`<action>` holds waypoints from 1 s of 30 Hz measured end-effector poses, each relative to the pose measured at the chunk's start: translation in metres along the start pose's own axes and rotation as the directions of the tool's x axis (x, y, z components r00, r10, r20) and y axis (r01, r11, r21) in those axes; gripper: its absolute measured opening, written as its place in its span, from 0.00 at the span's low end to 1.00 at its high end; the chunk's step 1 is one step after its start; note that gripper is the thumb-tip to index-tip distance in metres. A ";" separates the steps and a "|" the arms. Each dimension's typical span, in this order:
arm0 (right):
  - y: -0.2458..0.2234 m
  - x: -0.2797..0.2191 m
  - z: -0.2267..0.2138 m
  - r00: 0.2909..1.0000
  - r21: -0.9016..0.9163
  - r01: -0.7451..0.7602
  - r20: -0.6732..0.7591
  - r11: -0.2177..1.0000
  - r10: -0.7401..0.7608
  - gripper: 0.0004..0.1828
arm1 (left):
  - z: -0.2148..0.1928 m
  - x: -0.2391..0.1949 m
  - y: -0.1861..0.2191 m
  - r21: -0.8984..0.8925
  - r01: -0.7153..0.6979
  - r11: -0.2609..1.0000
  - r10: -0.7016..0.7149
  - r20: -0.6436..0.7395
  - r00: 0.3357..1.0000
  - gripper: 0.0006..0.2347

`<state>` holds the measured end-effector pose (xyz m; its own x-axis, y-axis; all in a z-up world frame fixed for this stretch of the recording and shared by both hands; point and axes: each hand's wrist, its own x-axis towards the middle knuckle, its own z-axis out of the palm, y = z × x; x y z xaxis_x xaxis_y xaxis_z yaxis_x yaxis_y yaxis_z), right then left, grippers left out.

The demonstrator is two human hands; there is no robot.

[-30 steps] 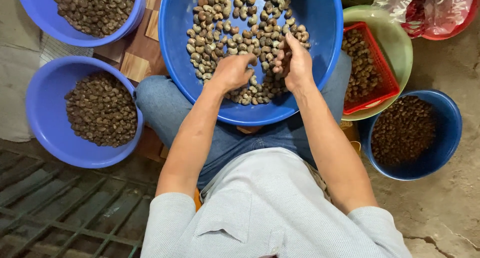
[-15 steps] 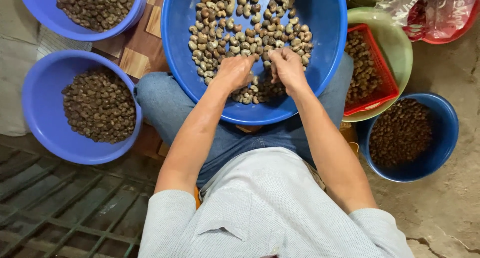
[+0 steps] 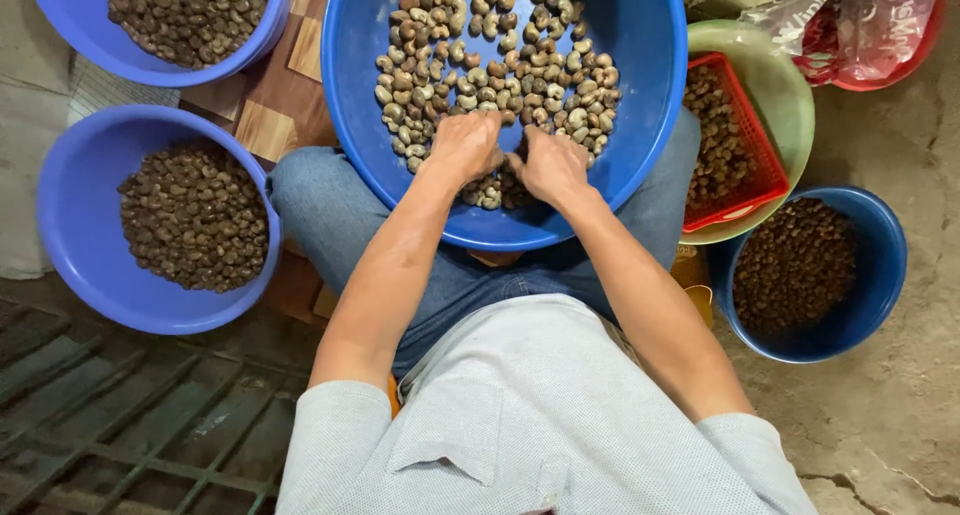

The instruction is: The person sits cross-legged and sorts cashew nuts by hand from a large blue basin into a red basket. The hands continuously pick up handfuls of cashews, separate them, and transfer the selected nuts into the basket while the remaining nuts stay in the basin.

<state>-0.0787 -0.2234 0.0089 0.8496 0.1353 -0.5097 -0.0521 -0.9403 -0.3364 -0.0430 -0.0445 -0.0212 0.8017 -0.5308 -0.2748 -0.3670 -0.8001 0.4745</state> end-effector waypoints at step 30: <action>-0.002 -0.018 -0.074 0.991 0.992 -0.028 0.044 -0.121 0.129 0.13 | 0.011 -0.010 -0.002 0.140 0.075 0.987 -0.085 0.064 0.994 0.07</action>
